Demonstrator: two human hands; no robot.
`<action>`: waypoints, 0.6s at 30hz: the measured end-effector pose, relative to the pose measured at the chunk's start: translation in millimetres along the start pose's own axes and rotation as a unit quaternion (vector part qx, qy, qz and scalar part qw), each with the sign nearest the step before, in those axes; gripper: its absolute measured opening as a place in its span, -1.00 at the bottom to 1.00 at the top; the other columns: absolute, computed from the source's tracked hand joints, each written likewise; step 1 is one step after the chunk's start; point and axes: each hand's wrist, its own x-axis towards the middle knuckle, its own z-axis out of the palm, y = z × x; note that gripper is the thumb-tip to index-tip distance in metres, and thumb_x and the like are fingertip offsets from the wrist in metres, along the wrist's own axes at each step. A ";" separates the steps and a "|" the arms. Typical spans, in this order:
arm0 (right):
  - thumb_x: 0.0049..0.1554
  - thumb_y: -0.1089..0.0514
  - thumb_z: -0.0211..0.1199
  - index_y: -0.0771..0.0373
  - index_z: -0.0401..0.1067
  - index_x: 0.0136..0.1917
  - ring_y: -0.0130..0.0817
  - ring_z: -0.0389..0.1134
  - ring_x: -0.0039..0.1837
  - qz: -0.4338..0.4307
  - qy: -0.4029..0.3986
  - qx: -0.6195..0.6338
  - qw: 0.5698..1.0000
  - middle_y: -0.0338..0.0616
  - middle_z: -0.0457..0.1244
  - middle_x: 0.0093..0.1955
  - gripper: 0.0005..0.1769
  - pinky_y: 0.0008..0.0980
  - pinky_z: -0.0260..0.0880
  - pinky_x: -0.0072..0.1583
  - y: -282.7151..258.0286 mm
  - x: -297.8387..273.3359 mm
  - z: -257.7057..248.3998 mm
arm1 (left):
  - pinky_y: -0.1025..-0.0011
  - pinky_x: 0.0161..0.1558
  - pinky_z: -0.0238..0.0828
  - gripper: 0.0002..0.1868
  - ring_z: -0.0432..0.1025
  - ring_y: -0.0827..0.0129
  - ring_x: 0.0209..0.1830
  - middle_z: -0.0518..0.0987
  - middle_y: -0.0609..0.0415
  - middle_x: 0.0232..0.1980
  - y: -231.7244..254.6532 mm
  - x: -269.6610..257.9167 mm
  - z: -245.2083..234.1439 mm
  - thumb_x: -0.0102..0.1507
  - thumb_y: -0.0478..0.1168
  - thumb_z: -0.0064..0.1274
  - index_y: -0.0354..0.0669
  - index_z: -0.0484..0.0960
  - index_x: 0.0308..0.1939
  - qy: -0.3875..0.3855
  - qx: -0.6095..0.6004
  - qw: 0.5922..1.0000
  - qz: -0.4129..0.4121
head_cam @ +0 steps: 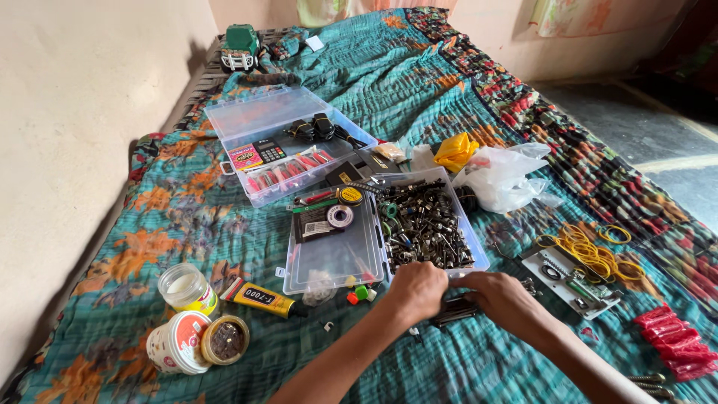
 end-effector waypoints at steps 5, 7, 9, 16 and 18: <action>-0.03 0.40 0.16 0.16 0.59 0.08 -0.06 0.46 0.11 -0.062 -0.028 -0.029 0.997 -0.14 0.42 0.13 -0.57 -0.12 0.47 0.14 6.3 -1.6 13.4 | 0.14 -0.15 0.61 -0.89 0.64 0.03 -0.21 0.69 -0.18 -0.29 -1.8 -6.9 2.5 0.13 -0.43 0.08 -0.28 0.71 -0.32 0.026 -0.002 0.999 0.034; -0.03 0.37 0.17 0.14 0.59 0.07 -0.08 0.46 0.10 -0.046 -0.041 -0.047 0.997 -0.16 0.41 0.10 -0.58 -0.12 0.47 0.12 7.9 -1.0 14.5 | 0.15 -0.17 0.62 -0.89 0.64 0.03 -0.22 0.69 -0.17 -0.30 -3.4 -7.6 3.4 0.11 -0.43 0.09 -0.28 0.70 -0.33 0.028 -0.001 0.999 0.037; -0.02 0.34 0.18 0.10 0.60 0.08 -0.09 0.45 0.07 -0.032 -0.048 -0.064 0.996 -0.17 0.41 0.06 -0.58 -0.12 0.48 0.09 5.6 -0.5 12.7 | 0.15 -0.19 0.62 -0.90 0.64 0.04 -0.23 0.68 -0.16 -0.31 -2.6 -7.9 3.4 0.11 -0.43 0.10 -0.28 0.70 -0.33 0.042 0.006 0.998 0.042; 0.16 0.04 0.23 0.04 0.60 0.06 -0.18 0.50 -0.13 0.123 -0.037 -0.072 0.989 -0.21 0.45 -0.10 -0.77 -0.21 0.54 -0.05 -21.3 2.9 2.5 | 0.25 -0.35 0.56 -0.85 0.58 0.20 -0.45 0.65 -0.02 -0.39 2.1 -7.1 -25.3 0.31 -0.23 0.11 -0.15 0.71 -0.34 0.107 -0.069 0.990 0.067; 0.15 0.00 0.24 0.04 0.61 0.04 -0.23 0.51 -0.21 0.108 0.008 -0.082 0.991 -0.22 0.47 -0.13 -0.76 -0.25 0.57 -0.10 -26.0 3.4 -2.7 | 0.33 -0.44 0.52 -0.74 0.53 0.29 -0.53 0.63 0.06 -0.43 -3.3 -7.2 -29.0 0.40 -0.13 0.10 -0.12 0.69 -0.35 0.165 -0.147 0.973 0.061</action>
